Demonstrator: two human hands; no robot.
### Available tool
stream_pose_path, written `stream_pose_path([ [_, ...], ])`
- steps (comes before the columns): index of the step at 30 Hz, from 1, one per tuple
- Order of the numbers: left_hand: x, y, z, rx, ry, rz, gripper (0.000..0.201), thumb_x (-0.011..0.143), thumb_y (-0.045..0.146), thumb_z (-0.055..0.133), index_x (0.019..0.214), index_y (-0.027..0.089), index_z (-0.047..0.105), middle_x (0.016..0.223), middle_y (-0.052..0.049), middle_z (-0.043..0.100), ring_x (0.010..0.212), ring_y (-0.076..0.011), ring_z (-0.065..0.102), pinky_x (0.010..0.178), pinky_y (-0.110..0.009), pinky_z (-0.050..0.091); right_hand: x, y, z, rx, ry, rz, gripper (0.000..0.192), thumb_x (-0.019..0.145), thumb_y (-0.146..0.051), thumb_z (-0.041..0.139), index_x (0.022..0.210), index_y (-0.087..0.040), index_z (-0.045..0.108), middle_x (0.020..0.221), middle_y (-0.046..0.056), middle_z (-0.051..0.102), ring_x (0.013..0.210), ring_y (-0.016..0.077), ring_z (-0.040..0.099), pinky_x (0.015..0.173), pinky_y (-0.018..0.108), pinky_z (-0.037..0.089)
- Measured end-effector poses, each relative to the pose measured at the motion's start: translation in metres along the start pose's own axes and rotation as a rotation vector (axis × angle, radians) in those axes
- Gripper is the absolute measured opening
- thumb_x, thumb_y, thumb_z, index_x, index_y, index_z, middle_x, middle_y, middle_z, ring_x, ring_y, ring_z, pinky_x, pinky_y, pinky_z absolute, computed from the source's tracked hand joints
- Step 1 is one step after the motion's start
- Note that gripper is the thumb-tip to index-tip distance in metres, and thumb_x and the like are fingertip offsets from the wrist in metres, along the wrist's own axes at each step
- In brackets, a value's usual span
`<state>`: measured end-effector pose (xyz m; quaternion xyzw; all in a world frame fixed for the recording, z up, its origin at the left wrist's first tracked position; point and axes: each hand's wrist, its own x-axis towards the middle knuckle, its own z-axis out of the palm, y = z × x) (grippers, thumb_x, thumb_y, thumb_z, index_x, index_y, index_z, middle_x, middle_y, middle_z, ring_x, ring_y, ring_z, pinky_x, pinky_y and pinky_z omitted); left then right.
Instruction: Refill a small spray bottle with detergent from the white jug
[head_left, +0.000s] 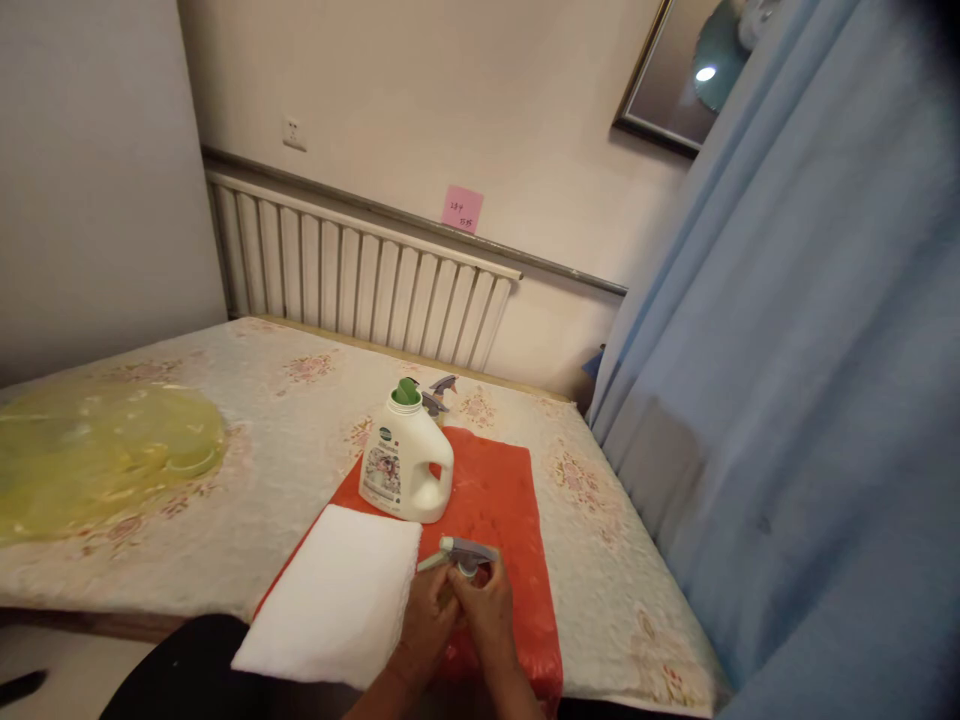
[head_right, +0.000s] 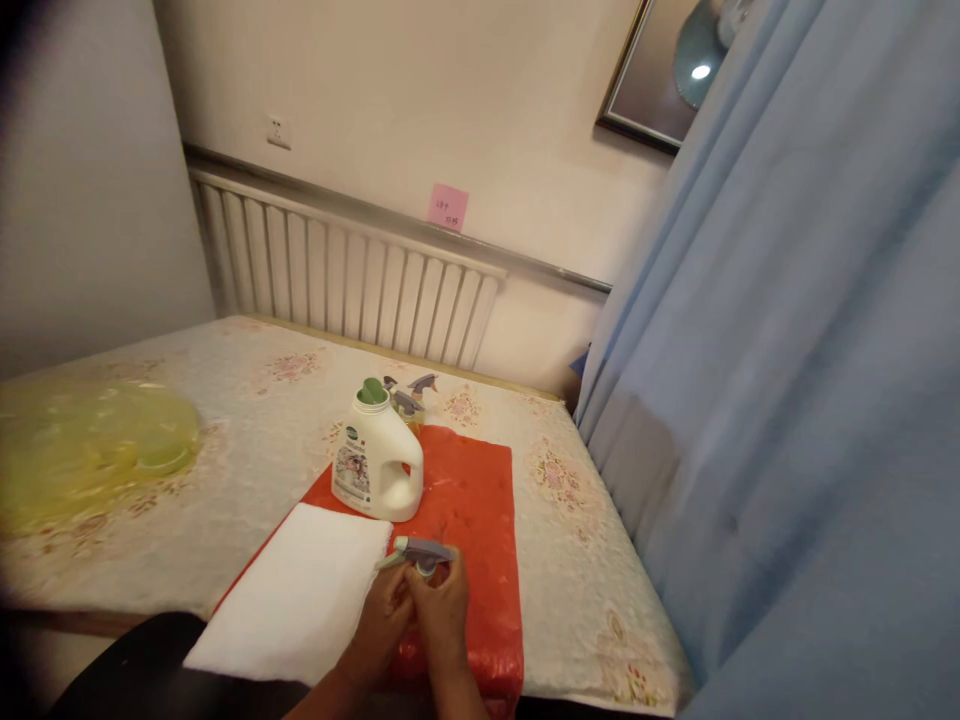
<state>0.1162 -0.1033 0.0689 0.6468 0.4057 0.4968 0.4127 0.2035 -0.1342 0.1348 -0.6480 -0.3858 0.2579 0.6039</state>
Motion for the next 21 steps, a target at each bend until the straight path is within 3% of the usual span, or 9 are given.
stream_pose_path([
  [3, -0.001, 0.002, -0.002, 0.028, 0.009, 0.019, 0.025, 0.081, 0.034, 0.056, 0.095, 0.021, 0.071, 0.097, -0.008, 0.075, 0.093, -0.0251, 0.069, 0.085, -0.041, 0.056, 0.004, 0.004, -0.006, 0.003, -0.061, -0.008, 0.031, 0.058, -0.02, 0.075, 0.089, -0.018, 0.07, 0.088, 0.005, 0.075, 0.086, 0.0235, 0.068, 0.079, 0.031, 0.053],
  [8, 0.0, 0.009, -0.003, 0.051, -0.017, 0.058, 0.025, 0.086, 0.036, 0.054, 0.1, 0.023, 0.071, 0.103, -0.008, 0.074, 0.096, -0.0237, 0.069, 0.087, -0.039, 0.056, 0.014, 0.007, -0.028, 0.059, -0.405, 0.021, 0.024, 0.072, -0.03, 0.07, 0.09, -0.016, 0.075, 0.091, 0.008, 0.076, 0.09, 0.0265, 0.068, 0.081, 0.036, 0.052],
  [10, 0.0, 0.009, -0.003, 0.062, -0.013, 0.065, 0.025, 0.085, 0.035, 0.056, 0.1, 0.023, 0.071, 0.102, -0.008, 0.074, 0.096, -0.0245, 0.068, 0.088, -0.041, 0.056, 0.017, 0.008, -0.033, 0.103, -0.47, 0.053, 0.023, 0.073, -0.032, 0.071, 0.089, -0.016, 0.075, 0.089, 0.008, 0.076, 0.088, 0.0265, 0.069, 0.081, 0.036, 0.052],
  [14, 0.002, 0.004, -0.003, 0.078, -0.004, 0.076, 0.027, 0.081, 0.035, 0.059, 0.101, 0.021, 0.071, 0.103, -0.01, 0.074, 0.097, -0.0276, 0.068, 0.089, -0.047, 0.055, 0.019, 0.011, -0.031, 0.24, -0.447, 0.043, 0.033, 0.068, -0.025, 0.075, 0.1, -0.019, 0.073, 0.099, 0.005, 0.075, 0.095, 0.0243, 0.066, 0.088, 0.035, 0.049],
  [21, 0.002, 0.005, -0.002, 0.067, 0.012, 0.095, 0.039, 0.079, 0.031, 0.057, 0.116, 0.022, 0.065, 0.119, -0.011, 0.07, 0.11, -0.0277, 0.065, 0.098, -0.048, 0.051, 0.009, 0.006, -0.017, 0.168, -0.252, 0.012, 0.019, 0.06, -0.019, 0.072, 0.077, -0.018, 0.063, 0.069, -0.004, 0.062, 0.066, 0.0152, 0.056, 0.063, 0.025, 0.046],
])
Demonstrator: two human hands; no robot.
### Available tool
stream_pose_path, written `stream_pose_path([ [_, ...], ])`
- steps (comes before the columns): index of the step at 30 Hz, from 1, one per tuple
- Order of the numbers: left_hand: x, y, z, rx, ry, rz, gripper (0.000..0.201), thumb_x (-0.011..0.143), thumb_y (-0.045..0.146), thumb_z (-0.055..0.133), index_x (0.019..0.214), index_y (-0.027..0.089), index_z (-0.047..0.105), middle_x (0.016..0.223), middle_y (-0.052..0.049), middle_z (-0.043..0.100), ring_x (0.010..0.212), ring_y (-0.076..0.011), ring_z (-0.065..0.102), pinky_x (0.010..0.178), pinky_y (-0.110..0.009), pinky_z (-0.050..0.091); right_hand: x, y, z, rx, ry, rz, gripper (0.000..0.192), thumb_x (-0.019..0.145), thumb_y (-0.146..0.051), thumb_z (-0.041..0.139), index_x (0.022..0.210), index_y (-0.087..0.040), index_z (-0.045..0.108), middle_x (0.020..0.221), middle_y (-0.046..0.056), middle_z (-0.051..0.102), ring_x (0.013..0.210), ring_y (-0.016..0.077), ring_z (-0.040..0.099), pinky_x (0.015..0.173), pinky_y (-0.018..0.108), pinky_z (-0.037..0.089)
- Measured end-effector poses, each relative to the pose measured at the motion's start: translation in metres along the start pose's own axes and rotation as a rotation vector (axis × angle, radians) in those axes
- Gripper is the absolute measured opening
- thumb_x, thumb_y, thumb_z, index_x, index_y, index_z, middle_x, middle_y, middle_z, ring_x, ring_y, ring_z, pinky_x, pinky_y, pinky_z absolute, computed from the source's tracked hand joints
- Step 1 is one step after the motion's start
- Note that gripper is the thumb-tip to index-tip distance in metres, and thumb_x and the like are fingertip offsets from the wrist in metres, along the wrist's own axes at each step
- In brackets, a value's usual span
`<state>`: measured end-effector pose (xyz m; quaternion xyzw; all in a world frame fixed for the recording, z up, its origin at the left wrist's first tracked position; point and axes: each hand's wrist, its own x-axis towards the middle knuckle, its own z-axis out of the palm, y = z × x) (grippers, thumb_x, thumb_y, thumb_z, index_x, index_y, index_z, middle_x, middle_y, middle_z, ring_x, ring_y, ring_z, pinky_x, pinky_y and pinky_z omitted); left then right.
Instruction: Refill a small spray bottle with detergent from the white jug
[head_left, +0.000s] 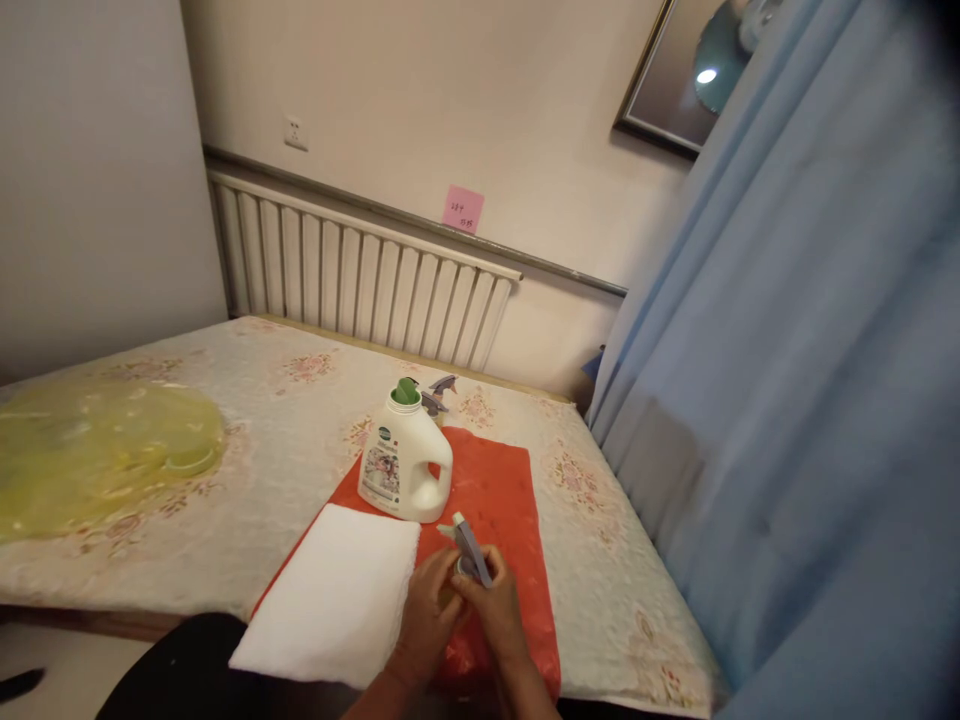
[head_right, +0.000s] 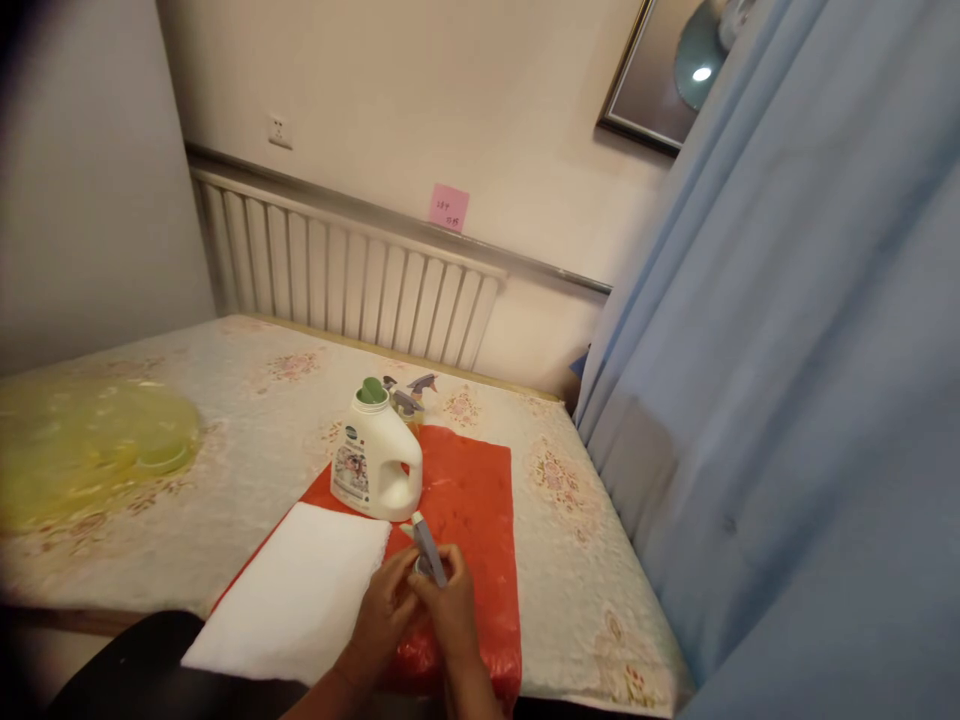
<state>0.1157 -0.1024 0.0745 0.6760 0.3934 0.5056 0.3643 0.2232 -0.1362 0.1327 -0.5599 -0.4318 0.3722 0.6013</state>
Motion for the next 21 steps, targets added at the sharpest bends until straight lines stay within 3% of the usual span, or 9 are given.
stream_pose_path([
  [5, 0.0, 0.008, -0.001, 0.0, -0.009, -0.008, 0.028, 0.08, 0.025, 0.053, 0.104, 0.024, 0.069, 0.107, -0.008, 0.074, 0.099, -0.0249, 0.067, 0.091, -0.043, 0.053, -0.007, -0.007, 0.011, -0.167, 0.143, -0.033, 0.02, 0.062, -0.022, 0.071, 0.077, -0.019, 0.058, 0.071, -0.003, 0.062, 0.068, 0.0166, 0.058, 0.066, 0.026, 0.048],
  [8, 0.0, 0.009, -0.001, -0.006, -0.002, -0.018, 0.03, 0.08, 0.023, 0.051, 0.105, 0.023, 0.068, 0.107, -0.008, 0.073, 0.099, -0.0236, 0.067, 0.091, -0.041, 0.053, -0.008, -0.008, 0.012, -0.204, 0.165, -0.027, 0.02, 0.064, -0.023, 0.069, 0.08, -0.019, 0.059, 0.076, -0.001, 0.065, 0.072, 0.0187, 0.06, 0.07, 0.028, 0.049],
  [11, 0.001, 0.008, -0.001, -0.009, 0.0, -0.021, 0.03, 0.08, 0.026, 0.053, 0.105, 0.023, 0.068, 0.108, -0.008, 0.073, 0.1, -0.024, 0.067, 0.092, -0.041, 0.053, -0.008, -0.011, 0.006, -0.201, 0.075, -0.04, 0.026, 0.065, -0.022, 0.069, 0.091, -0.018, 0.066, 0.088, 0.003, 0.069, 0.084, 0.0217, 0.063, 0.078, 0.03, 0.05],
  [17, 0.001, 0.009, -0.001, 0.006, 0.006, -0.031, 0.032, 0.081, 0.036, 0.057, 0.108, 0.023, 0.068, 0.111, -0.01, 0.073, 0.105, -0.0271, 0.066, 0.096, -0.046, 0.051, -0.006, -0.031, -0.014, -0.16, -0.248, -0.118, 0.025, 0.084, -0.033, 0.062, 0.101, -0.019, 0.073, 0.099, 0.005, 0.07, 0.096, 0.0226, 0.064, 0.088, 0.031, 0.049],
  [21, 0.002, 0.013, -0.002, 0.019, 0.001, -0.03, 0.03, 0.082, 0.039, 0.06, 0.106, 0.023, 0.069, 0.109, -0.009, 0.074, 0.101, -0.0266, 0.067, 0.093, -0.044, 0.052, -0.003, -0.035, -0.018, -0.135, -0.29, -0.095, 0.025, 0.084, -0.033, 0.061, 0.1, -0.02, 0.075, 0.097, 0.004, 0.073, 0.094, 0.0225, 0.065, 0.088, 0.032, 0.049],
])
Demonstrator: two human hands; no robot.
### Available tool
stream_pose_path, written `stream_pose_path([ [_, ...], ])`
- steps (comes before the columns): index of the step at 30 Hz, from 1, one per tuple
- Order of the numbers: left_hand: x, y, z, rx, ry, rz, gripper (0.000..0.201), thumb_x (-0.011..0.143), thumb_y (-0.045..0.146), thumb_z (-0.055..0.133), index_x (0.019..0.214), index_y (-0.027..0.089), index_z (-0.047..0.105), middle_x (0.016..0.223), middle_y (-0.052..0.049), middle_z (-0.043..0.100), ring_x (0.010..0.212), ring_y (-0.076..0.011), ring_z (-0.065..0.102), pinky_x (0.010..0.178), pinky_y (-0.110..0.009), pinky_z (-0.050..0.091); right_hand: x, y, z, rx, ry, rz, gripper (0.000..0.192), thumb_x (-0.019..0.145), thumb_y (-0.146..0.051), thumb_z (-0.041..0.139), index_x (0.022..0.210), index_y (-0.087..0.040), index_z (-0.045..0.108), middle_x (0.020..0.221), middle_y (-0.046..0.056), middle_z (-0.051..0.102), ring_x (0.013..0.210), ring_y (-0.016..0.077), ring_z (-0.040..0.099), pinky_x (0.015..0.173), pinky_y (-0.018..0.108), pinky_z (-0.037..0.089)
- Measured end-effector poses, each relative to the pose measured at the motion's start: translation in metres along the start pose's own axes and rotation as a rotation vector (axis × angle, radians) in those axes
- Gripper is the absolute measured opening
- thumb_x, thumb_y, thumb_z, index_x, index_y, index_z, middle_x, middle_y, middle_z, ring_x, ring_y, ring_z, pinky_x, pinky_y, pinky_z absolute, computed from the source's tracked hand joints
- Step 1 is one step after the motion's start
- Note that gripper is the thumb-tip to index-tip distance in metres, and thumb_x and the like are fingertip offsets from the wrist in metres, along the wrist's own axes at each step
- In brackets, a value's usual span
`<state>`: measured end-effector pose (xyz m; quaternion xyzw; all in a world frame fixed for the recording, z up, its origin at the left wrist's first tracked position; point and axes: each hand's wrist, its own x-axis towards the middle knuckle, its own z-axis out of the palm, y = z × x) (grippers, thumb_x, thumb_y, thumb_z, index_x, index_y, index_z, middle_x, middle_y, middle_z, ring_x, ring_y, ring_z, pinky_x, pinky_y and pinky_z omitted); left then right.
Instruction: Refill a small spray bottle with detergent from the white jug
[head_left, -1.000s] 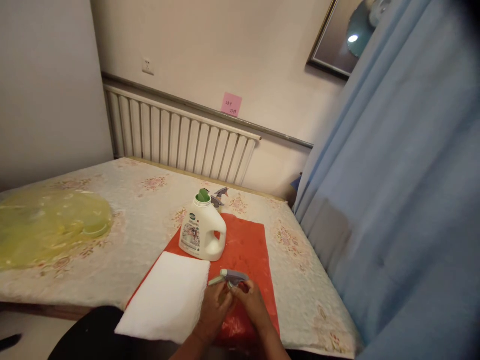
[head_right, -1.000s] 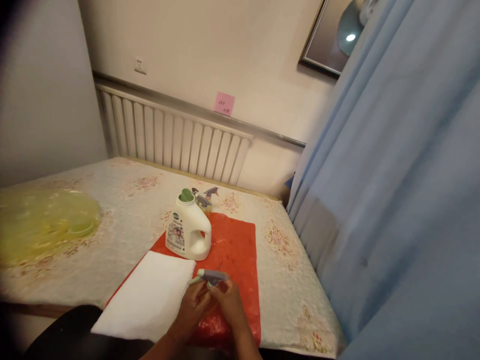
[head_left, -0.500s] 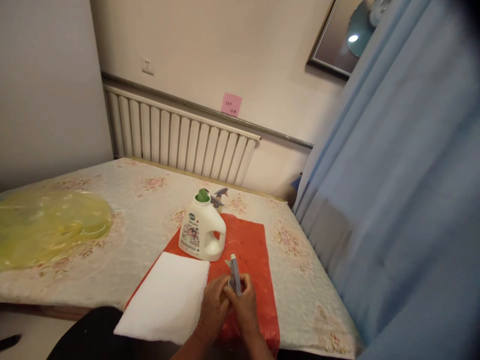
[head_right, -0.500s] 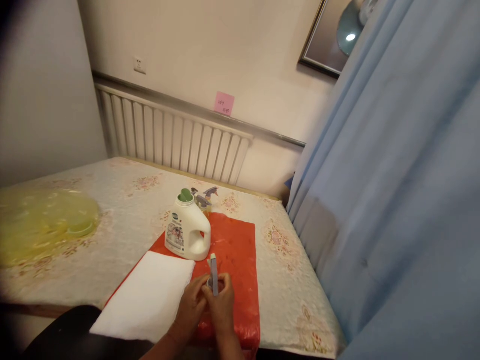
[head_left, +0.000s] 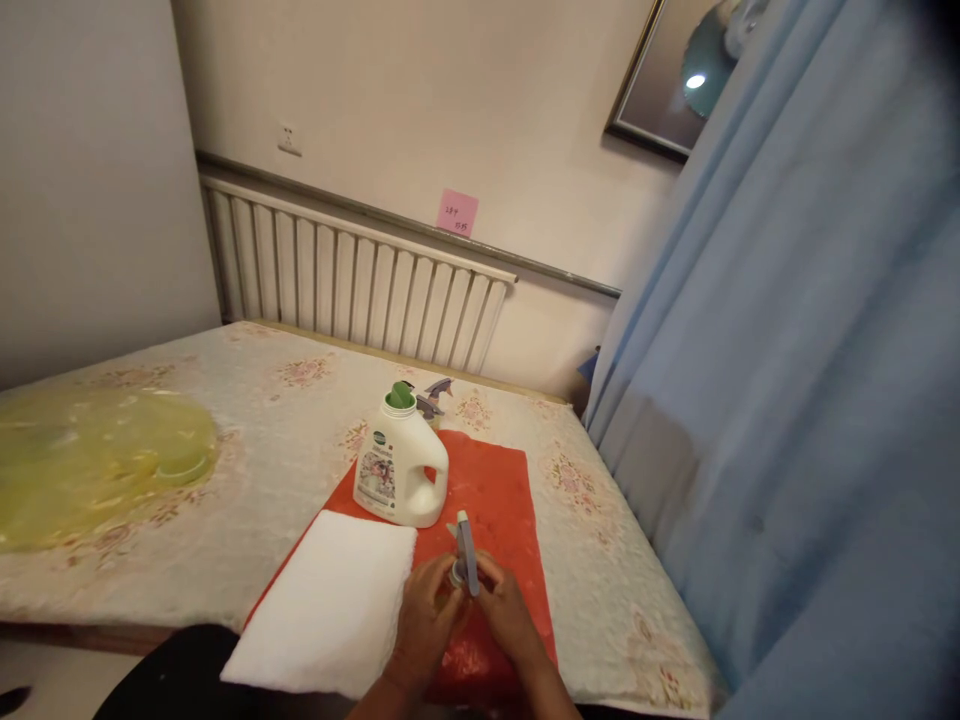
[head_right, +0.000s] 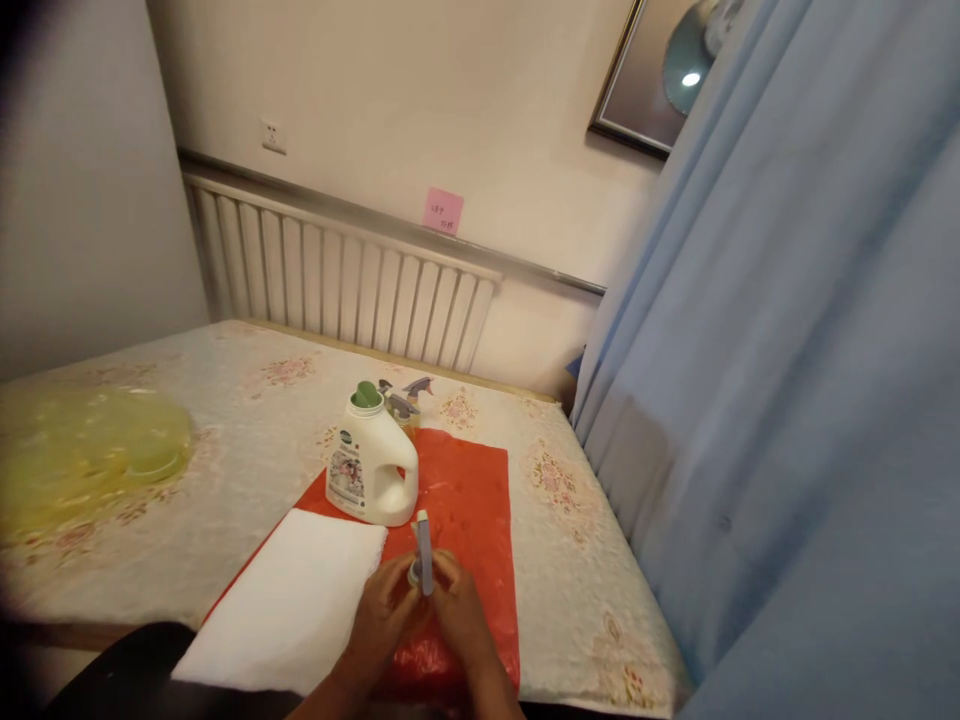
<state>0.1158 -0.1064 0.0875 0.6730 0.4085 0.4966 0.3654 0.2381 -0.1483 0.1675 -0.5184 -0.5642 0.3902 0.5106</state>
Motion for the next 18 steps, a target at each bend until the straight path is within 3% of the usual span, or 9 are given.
stream_pose_path([
  [8, -0.001, 0.002, 0.0, 0.012, 0.0, -0.015, 0.028, 0.079, 0.03, 0.06, 0.105, 0.023, 0.067, 0.103, -0.007, 0.073, 0.095, -0.0257, 0.067, 0.088, -0.041, 0.052, 0.003, 0.022, 0.016, 0.031, 0.269, 0.087, 0.015, 0.068, -0.023, 0.071, 0.081, -0.017, 0.071, 0.082, 0.004, 0.074, 0.082, 0.0228, 0.068, 0.078, 0.032, 0.052],
  [13, 0.0, 0.006, -0.001, -0.032, 0.005, -0.05, 0.022, 0.076, 0.024, 0.056, 0.094, 0.024, 0.067, 0.095, -0.005, 0.073, 0.089, -0.0244, 0.067, 0.082, -0.039, 0.053, 0.003, 0.028, 0.03, -0.001, 0.456, 0.132, 0.016, 0.061, -0.019, 0.072, 0.074, -0.017, 0.064, 0.073, 0.001, 0.069, 0.072, 0.0211, 0.066, 0.067, 0.029, 0.052],
  [16, 0.001, 0.008, -0.003, -0.044, -0.024, -0.043, 0.019, 0.077, 0.025, 0.056, 0.092, 0.024, 0.067, 0.094, -0.004, 0.073, 0.09, -0.0244, 0.066, 0.083, -0.039, 0.052, 0.002, 0.027, 0.031, -0.002, 0.472, 0.126, 0.017, 0.06, -0.018, 0.072, 0.074, -0.018, 0.063, 0.074, 0.001, 0.069, 0.074, 0.0216, 0.067, 0.069, 0.029, 0.052],
  [18, 0.002, 0.008, -0.003, -0.058, -0.036, -0.053, 0.019, 0.079, 0.027, 0.056, 0.094, 0.024, 0.067, 0.095, -0.005, 0.073, 0.091, -0.0247, 0.066, 0.084, -0.039, 0.053, 0.002, 0.025, 0.026, 0.004, 0.4, 0.108, 0.017, 0.062, -0.016, 0.069, 0.079, -0.018, 0.065, 0.078, 0.002, 0.071, 0.078, 0.0225, 0.067, 0.073, 0.03, 0.052],
])
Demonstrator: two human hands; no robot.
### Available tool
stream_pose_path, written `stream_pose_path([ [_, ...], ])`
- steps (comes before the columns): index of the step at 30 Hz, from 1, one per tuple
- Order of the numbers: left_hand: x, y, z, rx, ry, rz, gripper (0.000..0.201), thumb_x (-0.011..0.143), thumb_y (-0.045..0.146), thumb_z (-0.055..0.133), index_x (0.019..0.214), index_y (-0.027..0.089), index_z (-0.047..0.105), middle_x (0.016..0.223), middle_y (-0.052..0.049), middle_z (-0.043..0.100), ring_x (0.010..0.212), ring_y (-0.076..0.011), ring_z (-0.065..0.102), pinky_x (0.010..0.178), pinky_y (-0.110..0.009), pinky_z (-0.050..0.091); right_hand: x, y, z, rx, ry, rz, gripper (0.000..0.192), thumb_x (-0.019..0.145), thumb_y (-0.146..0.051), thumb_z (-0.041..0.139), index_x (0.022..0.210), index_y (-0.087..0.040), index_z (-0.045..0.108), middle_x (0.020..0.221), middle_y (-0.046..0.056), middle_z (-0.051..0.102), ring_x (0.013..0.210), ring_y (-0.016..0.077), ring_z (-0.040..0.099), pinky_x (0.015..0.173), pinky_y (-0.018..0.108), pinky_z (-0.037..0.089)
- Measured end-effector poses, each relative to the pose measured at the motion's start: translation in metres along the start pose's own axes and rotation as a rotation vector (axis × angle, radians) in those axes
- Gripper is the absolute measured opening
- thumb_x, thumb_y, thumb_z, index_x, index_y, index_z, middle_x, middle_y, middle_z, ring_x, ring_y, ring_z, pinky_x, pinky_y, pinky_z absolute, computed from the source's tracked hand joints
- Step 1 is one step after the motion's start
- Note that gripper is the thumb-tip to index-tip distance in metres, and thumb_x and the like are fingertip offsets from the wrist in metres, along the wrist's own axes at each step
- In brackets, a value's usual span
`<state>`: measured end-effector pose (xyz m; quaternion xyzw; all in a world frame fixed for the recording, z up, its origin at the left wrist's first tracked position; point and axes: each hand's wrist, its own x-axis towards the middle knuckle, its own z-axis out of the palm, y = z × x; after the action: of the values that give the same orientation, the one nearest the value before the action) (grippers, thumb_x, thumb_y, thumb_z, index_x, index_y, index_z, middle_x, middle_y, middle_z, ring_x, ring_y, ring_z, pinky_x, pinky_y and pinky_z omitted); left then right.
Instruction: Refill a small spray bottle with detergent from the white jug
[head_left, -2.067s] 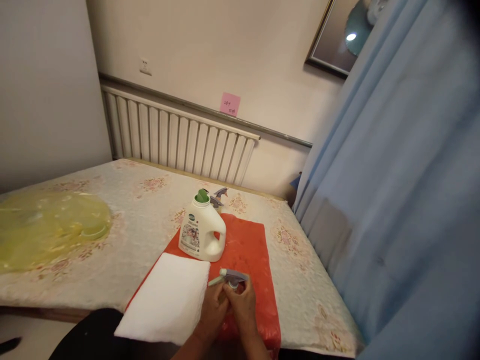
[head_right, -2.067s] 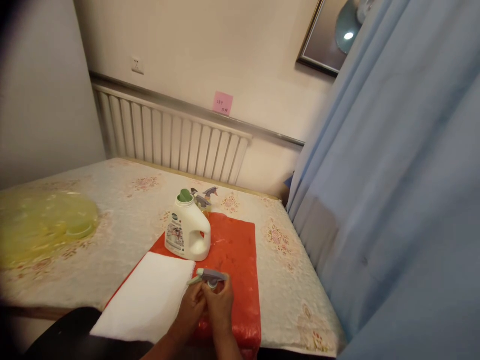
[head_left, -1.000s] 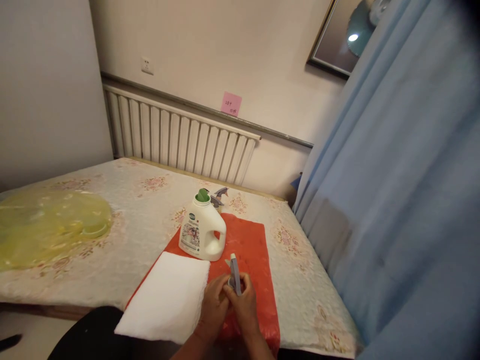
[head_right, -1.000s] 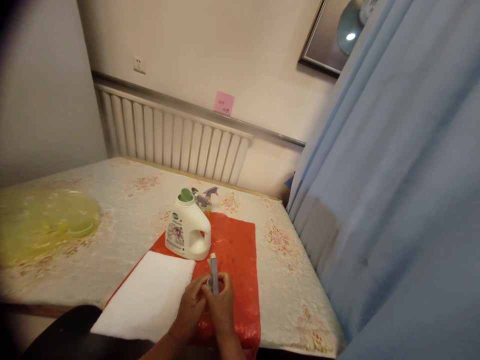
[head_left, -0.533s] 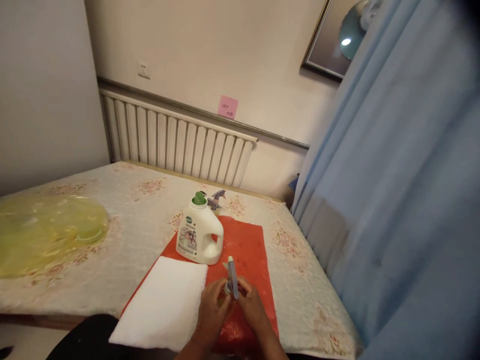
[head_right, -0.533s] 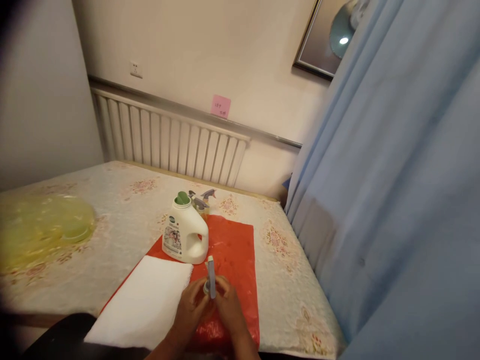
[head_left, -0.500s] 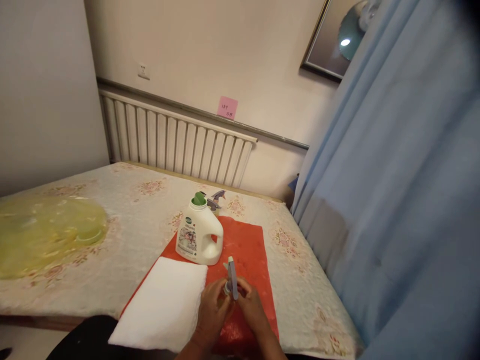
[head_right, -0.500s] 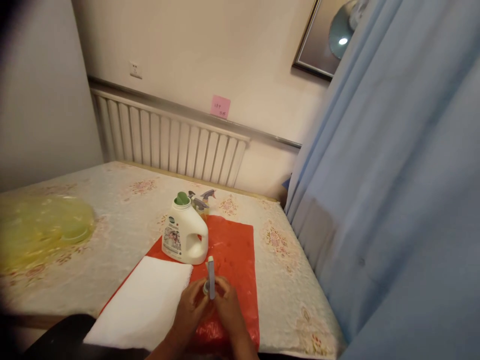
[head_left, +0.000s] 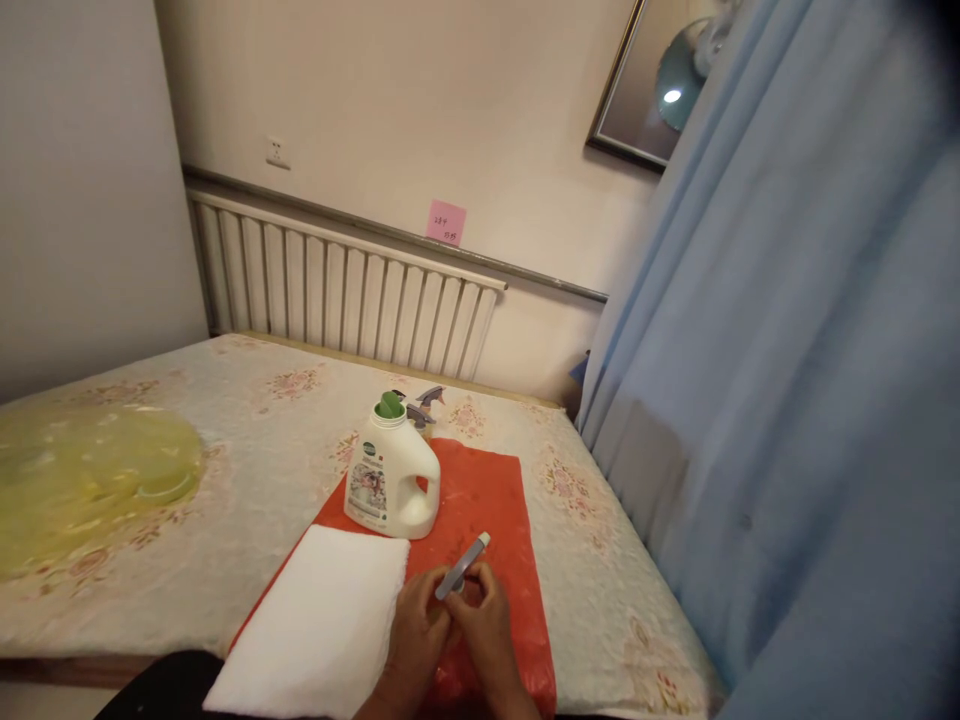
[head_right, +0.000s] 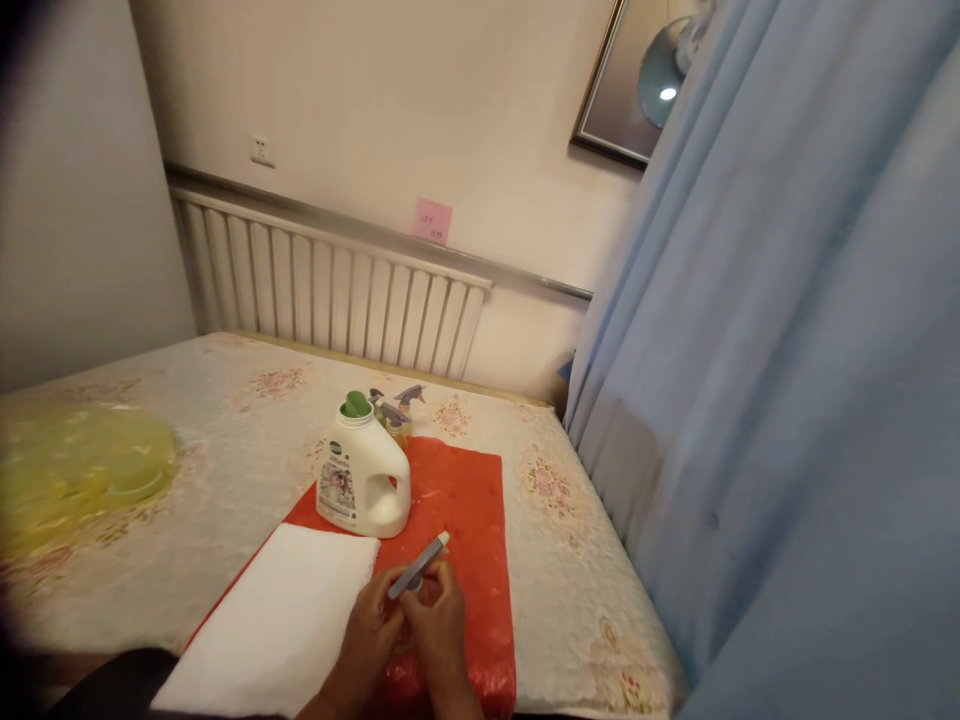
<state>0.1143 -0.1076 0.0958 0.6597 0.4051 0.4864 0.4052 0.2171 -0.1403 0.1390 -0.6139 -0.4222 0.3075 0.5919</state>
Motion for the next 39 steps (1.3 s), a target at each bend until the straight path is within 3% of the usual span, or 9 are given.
stream_pose_path([
  [4, 0.0, -0.004, 0.001, -0.013, -0.003, -0.006, 0.021, 0.081, 0.032, 0.058, 0.097, 0.023, 0.067, 0.099, -0.007, 0.073, 0.093, -0.0251, 0.068, 0.086, -0.039, 0.054, 0.002, -0.005, -0.011, 0.026, -0.189, -0.082, 0.023, 0.069, -0.017, 0.064, 0.09, -0.019, 0.072, 0.094, 0.005, 0.072, 0.091, 0.0238, 0.066, 0.083, 0.033, 0.052],
  [10, -0.001, -0.01, 0.005, 0.004, 0.014, 0.008, 0.024, 0.081, 0.035, 0.059, 0.101, 0.023, 0.067, 0.102, -0.008, 0.074, 0.095, -0.0251, 0.068, 0.088, -0.041, 0.054, 0.004, -0.001, -0.012, 0.031, -0.236, -0.093, 0.025, 0.072, -0.018, 0.062, 0.093, -0.022, 0.075, 0.098, 0.004, 0.071, 0.094, 0.0232, 0.065, 0.087, 0.034, 0.05],
  [17, -0.003, -0.012, 0.007, -0.021, 0.058, -0.012, 0.022, 0.078, 0.03, 0.057, 0.096, 0.022, 0.067, 0.096, -0.007, 0.074, 0.091, -0.0253, 0.069, 0.085, -0.041, 0.057, 0.002, 0.01, -0.002, 0.073, -0.079, -0.026, 0.023, 0.064, -0.016, 0.066, 0.086, -0.017, 0.072, 0.089, 0.005, 0.073, 0.089, 0.0243, 0.065, 0.082, 0.033, 0.052],
  [26, -0.004, -0.01, 0.006, -0.053, 0.05, -0.02, 0.019, 0.077, 0.025, 0.057, 0.092, 0.022, 0.069, 0.093, -0.007, 0.074, 0.088, -0.0248, 0.069, 0.085, -0.041, 0.057, -0.01, 0.002, 0.02, 0.029, 0.156, 0.018, 0.016, 0.066, -0.022, 0.066, 0.082, -0.019, 0.066, 0.081, 0.003, 0.07, 0.075, 0.0218, 0.064, 0.07, 0.029, 0.052],
  [30, -0.003, -0.015, 0.005, -0.035, 0.038, -0.003, 0.022, 0.077, 0.026, 0.057, 0.096, 0.021, 0.069, 0.098, -0.008, 0.074, 0.092, -0.0258, 0.069, 0.084, -0.04, 0.057, -0.007, 0.004, 0.014, 0.02, 0.06, 0.026, 0.018, 0.067, -0.019, 0.065, 0.085, -0.018, 0.066, 0.081, 0.003, 0.07, 0.078, 0.0229, 0.066, 0.073, 0.031, 0.053],
  [35, -0.003, -0.016, 0.005, 0.032, 0.06, 0.035, 0.025, 0.083, 0.031, 0.054, 0.103, 0.022, 0.068, 0.103, -0.008, 0.075, 0.096, -0.0254, 0.07, 0.088, -0.042, 0.056, -0.004, 0.003, -0.004, 0.032, -0.178, -0.098, 0.024, 0.077, -0.022, 0.061, 0.1, -0.02, 0.07, 0.107, 0.006, 0.07, 0.105, 0.0249, 0.063, 0.093, 0.034, 0.049],
  [39, -0.005, -0.015, 0.006, 0.06, 0.065, 0.046, 0.026, 0.085, 0.033, 0.053, 0.103, 0.022, 0.067, 0.104, -0.008, 0.075, 0.098, -0.0255, 0.07, 0.089, -0.043, 0.055, -0.002, 0.011, -0.006, 0.015, -0.18, -0.086, 0.022, 0.078, -0.021, 0.059, 0.097, -0.02, 0.07, 0.102, 0.006, 0.07, 0.099, 0.0244, 0.064, 0.088, 0.035, 0.051],
])
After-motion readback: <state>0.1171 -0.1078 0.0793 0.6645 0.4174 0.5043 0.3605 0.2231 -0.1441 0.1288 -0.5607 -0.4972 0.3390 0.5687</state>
